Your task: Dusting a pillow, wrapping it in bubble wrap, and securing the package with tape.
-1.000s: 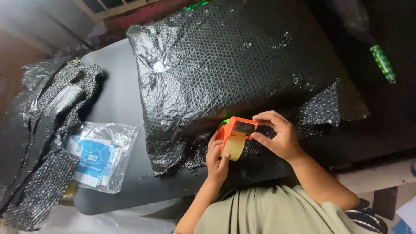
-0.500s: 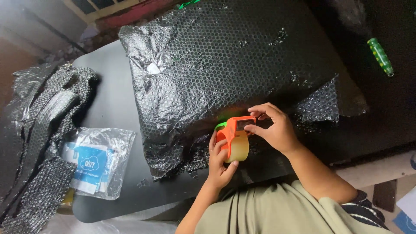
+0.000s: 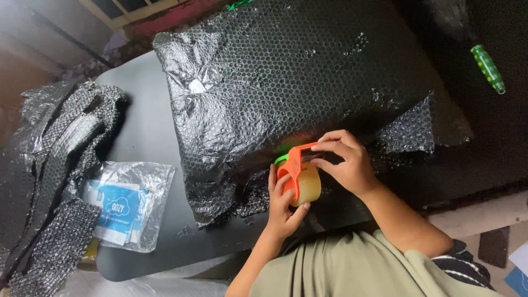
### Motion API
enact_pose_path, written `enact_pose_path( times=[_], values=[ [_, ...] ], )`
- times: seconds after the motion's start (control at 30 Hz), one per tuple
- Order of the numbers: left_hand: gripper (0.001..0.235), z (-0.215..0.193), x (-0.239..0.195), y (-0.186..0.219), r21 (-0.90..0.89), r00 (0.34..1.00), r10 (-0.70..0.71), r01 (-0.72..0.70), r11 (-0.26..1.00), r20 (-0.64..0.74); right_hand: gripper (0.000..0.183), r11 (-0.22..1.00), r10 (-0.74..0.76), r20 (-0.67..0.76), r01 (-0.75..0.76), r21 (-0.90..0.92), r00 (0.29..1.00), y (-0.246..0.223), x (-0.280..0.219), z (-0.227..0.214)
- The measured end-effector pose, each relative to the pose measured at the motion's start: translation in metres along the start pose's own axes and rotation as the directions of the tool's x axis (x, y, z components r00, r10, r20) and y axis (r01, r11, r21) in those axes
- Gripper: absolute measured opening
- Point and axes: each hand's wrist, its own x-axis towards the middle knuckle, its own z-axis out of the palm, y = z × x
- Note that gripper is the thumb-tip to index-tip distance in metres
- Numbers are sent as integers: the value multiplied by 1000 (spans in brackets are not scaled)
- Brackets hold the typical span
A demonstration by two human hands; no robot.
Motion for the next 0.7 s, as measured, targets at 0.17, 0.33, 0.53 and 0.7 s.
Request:
enact_pose_path(
  times=[0.17,0.33,0.53,0.7],
  values=[
    [48,1,5,9,141,999,52,-51,989,-5,15,972,-159,-70,144,-186,985,2,-6,1],
    [38,9,8,1,198,997,76,-74,977,-3,12,945,-216,-75,189,-267,973,-3,-14,5],
    [41,18,-11,-25,195,993,117,-113,974,-12,12,905,-280,-26,255,-341,960,-29,-15,0],
    [35,14,-8,-26,123,993,105,-98,988,-47,17,957,-177,74,189,-218,982,-44,-14,-9]
  ],
)
